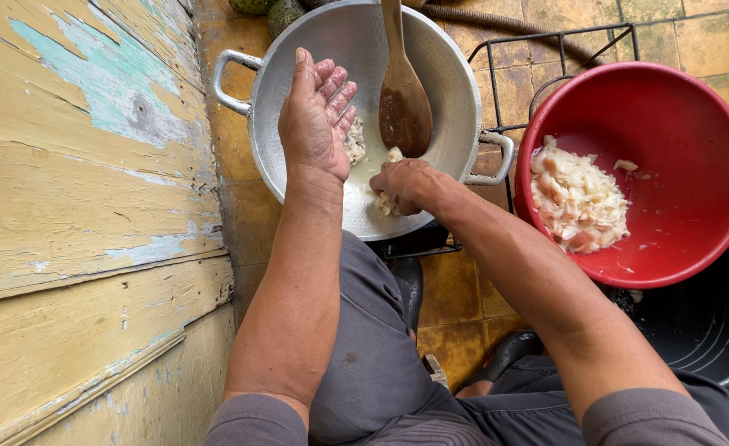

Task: Shredding fruit pulp into a red bowl using hands

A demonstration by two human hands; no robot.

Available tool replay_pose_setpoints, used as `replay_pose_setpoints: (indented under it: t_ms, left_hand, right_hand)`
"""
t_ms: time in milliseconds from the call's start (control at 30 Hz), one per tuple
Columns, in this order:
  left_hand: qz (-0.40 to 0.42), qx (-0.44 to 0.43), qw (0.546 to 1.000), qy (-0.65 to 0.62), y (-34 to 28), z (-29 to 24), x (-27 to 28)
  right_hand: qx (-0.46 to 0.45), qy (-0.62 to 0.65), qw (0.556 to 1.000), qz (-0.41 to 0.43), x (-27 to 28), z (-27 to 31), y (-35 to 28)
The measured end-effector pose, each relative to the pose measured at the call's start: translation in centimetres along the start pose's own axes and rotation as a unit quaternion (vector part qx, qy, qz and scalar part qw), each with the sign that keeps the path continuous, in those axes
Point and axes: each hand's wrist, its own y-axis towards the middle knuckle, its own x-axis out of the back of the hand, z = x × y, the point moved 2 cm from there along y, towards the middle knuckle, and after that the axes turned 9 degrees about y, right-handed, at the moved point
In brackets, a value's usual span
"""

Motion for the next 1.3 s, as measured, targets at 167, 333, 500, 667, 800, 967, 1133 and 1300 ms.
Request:
replay_pose_setpoints:
  t_ms: [167, 333, 500, 667, 800, 967, 1133, 1300]
  left_hand:
    - [-0.007, 0.003, 1.0, 0.002, -0.1, 0.0, -0.1]
    - [-0.016, 0.005, 1.0, 0.008, -0.2, -0.1, 0.0]
    - [-0.016, 0.006, 1.0, 0.011, -0.1, 0.1, 0.0]
    - [-0.025, 0.021, 0.999, 0.017, 0.1, 0.6, -0.3]
    - [-0.013, 0.027, 0.999, 0.044, -0.2, 1.2, -1.0]
    - [0.014, 0.082, 0.995, 0.058, -2.6, 2.6, -3.9]
    - [0.094, 0.14, 0.985, 0.025, -6.9, 6.6, -10.1]
    - [0.252, 0.17, 0.939, -0.163, -8.9, 15.2, -16.8]
  right_hand:
    - [0.009, 0.006, 1.0, -0.027, -0.4, 0.0, 0.2]
    - [-0.002, 0.05, 0.998, -0.025, 0.5, -1.0, 0.4]
    - [0.001, 0.471, 0.882, 0.02, 1.7, -3.5, 0.1]
    - [0.06, 0.619, 0.783, 0.012, 4.0, -4.8, -2.3]
    - [0.115, 0.643, 0.757, -0.005, 7.3, -5.9, -5.4]
    - [0.15, 0.564, 0.807, -0.082, 12.7, -6.8, -13.1]
    - [-0.002, 0.486, 0.854, -0.185, 15.6, -6.7, -22.8]
    - [-0.065, 0.324, 0.899, -0.287, 12.1, -10.3, -28.2]
